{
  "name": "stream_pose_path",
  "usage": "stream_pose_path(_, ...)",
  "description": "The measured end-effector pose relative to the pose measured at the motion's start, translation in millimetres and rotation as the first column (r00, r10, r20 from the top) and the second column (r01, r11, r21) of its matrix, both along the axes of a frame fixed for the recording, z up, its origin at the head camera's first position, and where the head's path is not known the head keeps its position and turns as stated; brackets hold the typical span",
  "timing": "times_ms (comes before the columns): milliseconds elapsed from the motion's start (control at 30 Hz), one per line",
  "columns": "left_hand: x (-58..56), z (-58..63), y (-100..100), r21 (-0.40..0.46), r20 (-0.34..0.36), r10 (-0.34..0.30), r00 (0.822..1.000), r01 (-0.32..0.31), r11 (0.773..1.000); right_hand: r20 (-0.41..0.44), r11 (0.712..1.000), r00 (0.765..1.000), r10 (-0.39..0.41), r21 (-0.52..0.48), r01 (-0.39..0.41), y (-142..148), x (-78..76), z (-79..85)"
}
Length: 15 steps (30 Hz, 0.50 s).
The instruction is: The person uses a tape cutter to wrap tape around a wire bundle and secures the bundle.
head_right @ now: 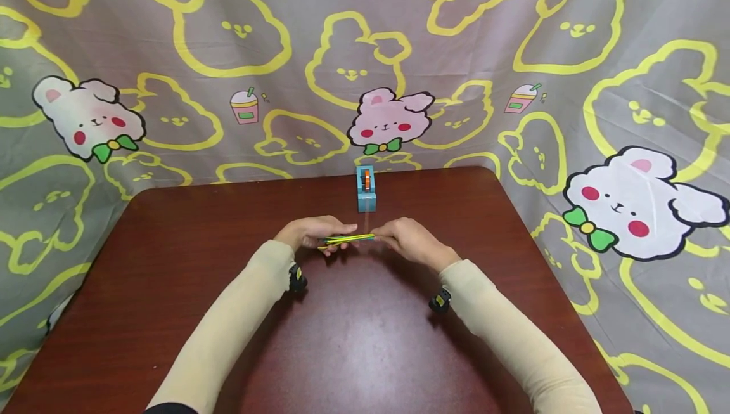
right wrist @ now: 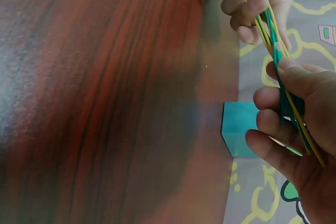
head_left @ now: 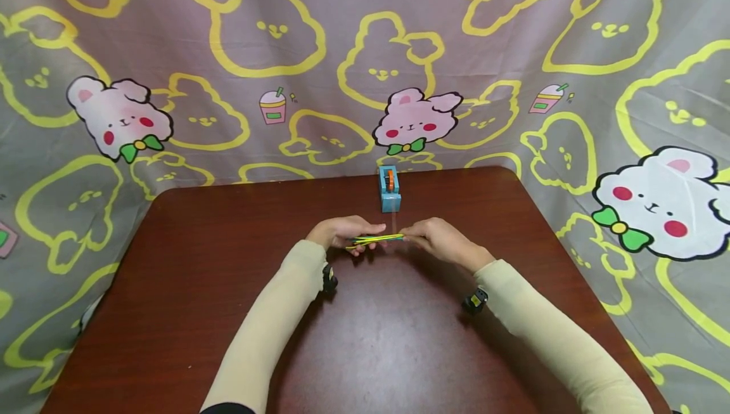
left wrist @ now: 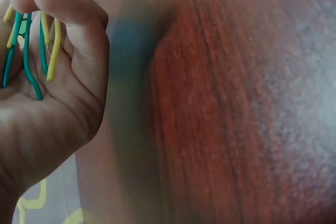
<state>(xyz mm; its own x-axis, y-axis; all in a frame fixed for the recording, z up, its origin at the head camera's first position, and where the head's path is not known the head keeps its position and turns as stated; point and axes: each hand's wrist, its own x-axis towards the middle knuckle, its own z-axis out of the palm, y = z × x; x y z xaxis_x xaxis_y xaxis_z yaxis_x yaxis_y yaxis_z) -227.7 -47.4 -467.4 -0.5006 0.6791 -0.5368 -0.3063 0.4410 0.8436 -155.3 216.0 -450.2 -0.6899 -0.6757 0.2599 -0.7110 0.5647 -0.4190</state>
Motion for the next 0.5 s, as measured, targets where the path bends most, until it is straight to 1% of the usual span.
stream_pose_path(200, 3.2, 2.4, -2.1, 0.039, -0.034, -0.007, 0.999, 0.008, 0.999, -0.09, 0.998, 0.995, -0.032, 0.049, 0.037, -0.9, 4.7, 0.1)
stream_pose_path(267, 4.2, 3.1, -1.8, 0.049, -0.054, 0.001, 0.999, 0.002, 0.999, -0.122, 0.997, 0.992, -0.04, 0.061, 0.047, -0.7, 5.6, 0.4)
stream_pose_path(367, 6.0, 4.3, -0.9, 0.07, -0.101, 0.032, 0.994, -0.025, 0.997, -0.157, 0.996, 0.987, -0.044, 0.072, 0.056, -0.6, 5.8, 1.6)
stream_pose_path(500, 9.4, 6.0, 0.2, 0.095, -0.179, 0.063, 0.982, -0.046, 0.994, -0.168, 0.995, 0.985, -0.048, 0.078, 0.061, -0.3, 4.3, 3.8)
